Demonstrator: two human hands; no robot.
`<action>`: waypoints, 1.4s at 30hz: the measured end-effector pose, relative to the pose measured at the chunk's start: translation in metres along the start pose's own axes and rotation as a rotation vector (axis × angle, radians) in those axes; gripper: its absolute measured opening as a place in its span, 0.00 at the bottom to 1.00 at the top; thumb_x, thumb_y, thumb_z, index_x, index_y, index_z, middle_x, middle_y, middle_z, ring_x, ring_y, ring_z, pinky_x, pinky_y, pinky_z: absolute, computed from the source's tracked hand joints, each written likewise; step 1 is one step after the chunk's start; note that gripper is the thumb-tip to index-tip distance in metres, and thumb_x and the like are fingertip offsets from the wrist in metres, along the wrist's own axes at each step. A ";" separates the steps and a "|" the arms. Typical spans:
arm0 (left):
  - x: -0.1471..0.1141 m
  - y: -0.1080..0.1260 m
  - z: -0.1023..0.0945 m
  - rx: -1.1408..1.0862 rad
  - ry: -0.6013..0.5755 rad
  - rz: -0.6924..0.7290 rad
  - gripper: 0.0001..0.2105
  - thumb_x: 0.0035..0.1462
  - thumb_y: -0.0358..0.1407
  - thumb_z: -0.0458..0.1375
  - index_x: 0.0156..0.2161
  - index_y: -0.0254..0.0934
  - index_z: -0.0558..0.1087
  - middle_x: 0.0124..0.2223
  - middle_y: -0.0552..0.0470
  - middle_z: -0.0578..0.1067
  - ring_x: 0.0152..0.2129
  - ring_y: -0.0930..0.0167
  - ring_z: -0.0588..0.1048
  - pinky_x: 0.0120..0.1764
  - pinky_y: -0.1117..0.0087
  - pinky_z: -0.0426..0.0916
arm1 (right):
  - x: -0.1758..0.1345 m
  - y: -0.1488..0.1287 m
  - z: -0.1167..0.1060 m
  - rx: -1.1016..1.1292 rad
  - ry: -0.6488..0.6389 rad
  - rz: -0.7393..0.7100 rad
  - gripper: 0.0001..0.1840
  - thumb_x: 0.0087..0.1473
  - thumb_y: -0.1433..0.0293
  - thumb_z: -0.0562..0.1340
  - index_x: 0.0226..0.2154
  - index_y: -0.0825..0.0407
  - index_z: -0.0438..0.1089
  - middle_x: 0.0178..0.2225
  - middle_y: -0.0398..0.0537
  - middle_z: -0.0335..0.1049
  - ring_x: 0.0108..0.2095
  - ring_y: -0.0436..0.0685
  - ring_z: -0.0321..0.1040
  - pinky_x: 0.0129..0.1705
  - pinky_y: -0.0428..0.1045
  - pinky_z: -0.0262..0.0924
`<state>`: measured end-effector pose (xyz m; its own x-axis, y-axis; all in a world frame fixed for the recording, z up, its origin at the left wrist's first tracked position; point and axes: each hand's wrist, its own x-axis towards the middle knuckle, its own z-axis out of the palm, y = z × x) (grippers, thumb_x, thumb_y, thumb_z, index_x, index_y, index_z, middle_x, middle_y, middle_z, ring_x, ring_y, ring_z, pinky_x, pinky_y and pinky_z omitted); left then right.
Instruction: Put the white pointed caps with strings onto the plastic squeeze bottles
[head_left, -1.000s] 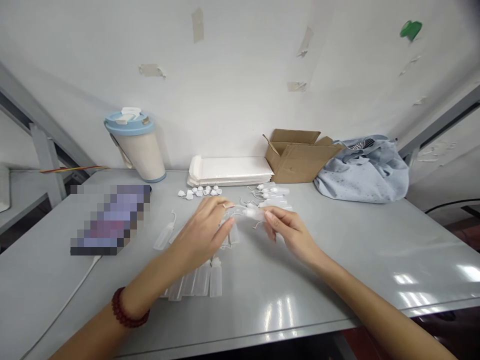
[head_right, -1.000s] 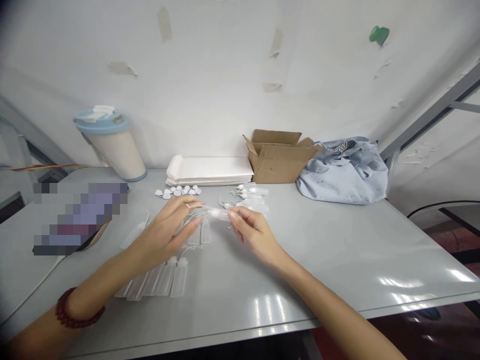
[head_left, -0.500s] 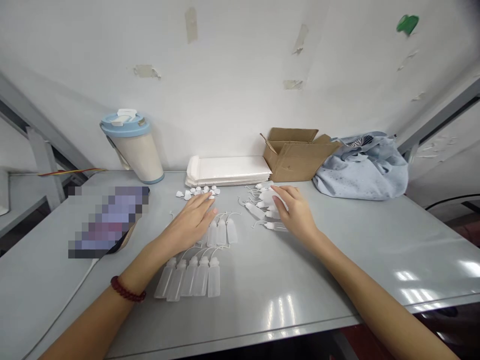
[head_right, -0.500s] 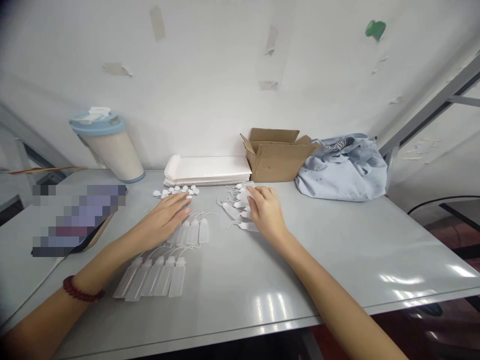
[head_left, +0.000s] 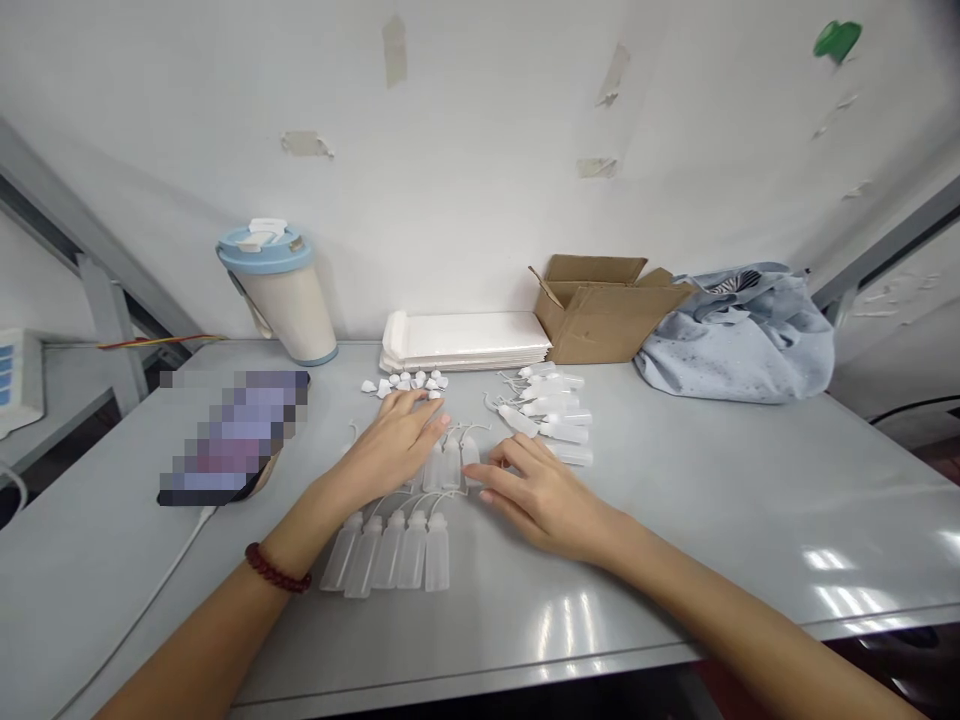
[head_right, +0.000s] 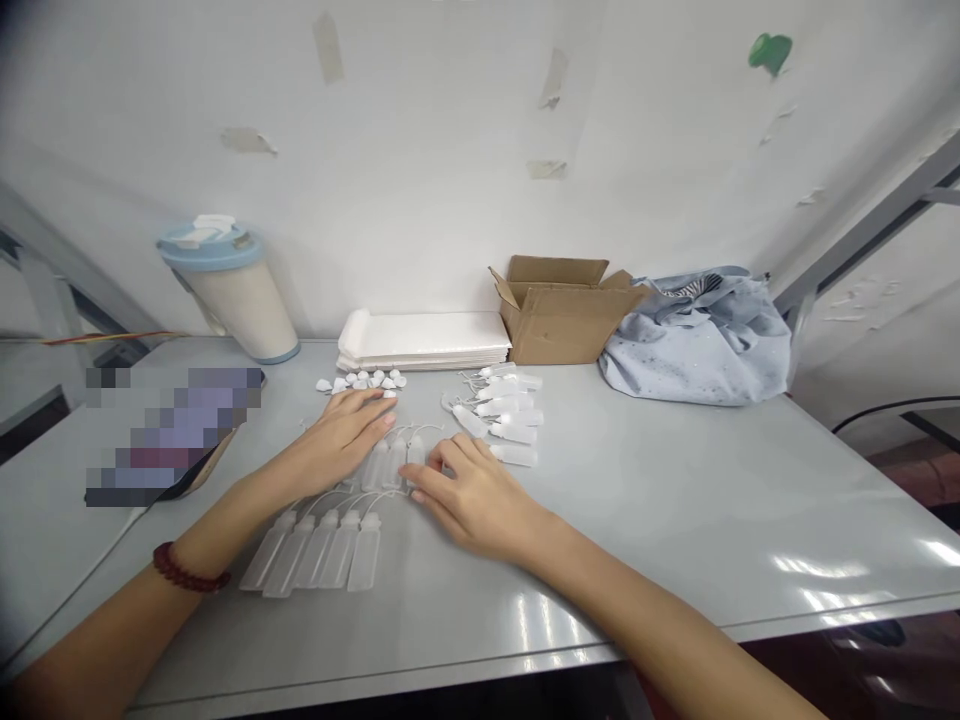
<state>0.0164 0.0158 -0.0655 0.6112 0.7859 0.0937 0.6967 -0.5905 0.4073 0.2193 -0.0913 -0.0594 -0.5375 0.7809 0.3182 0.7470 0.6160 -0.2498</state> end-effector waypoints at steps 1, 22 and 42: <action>0.001 0.001 0.000 0.008 -0.002 0.004 0.24 0.65 0.46 0.38 0.56 0.34 0.65 0.59 0.40 0.63 0.58 0.56 0.55 0.56 0.51 0.55 | 0.000 0.000 0.001 0.005 -0.017 0.013 0.16 0.63 0.68 0.50 0.49 0.53 0.67 0.36 0.53 0.63 0.37 0.58 0.59 0.40 0.54 0.60; 0.008 0.008 -0.004 -0.097 0.115 0.022 0.20 0.62 0.44 0.46 0.53 0.36 0.67 0.57 0.43 0.66 0.55 0.59 0.61 0.56 0.54 0.56 | 0.006 0.009 0.008 0.129 -0.018 0.181 0.13 0.63 0.69 0.50 0.44 0.53 0.67 0.34 0.52 0.65 0.37 0.58 0.62 0.41 0.53 0.60; -0.015 0.054 -0.021 -1.078 -0.067 -0.133 0.08 0.54 0.39 0.60 0.34 0.36 0.69 0.27 0.56 0.73 0.24 0.74 0.73 0.31 0.71 0.70 | 0.002 0.001 -0.024 1.087 0.211 0.426 0.07 0.59 0.65 0.58 0.32 0.50 0.59 0.31 0.44 0.67 0.35 0.53 0.66 0.38 0.50 0.57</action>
<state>0.0365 -0.0241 -0.0264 0.5973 0.8006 -0.0465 0.0828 -0.0039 0.9966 0.2286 -0.0914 -0.0377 -0.1748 0.9746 0.1401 0.0711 0.1544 -0.9854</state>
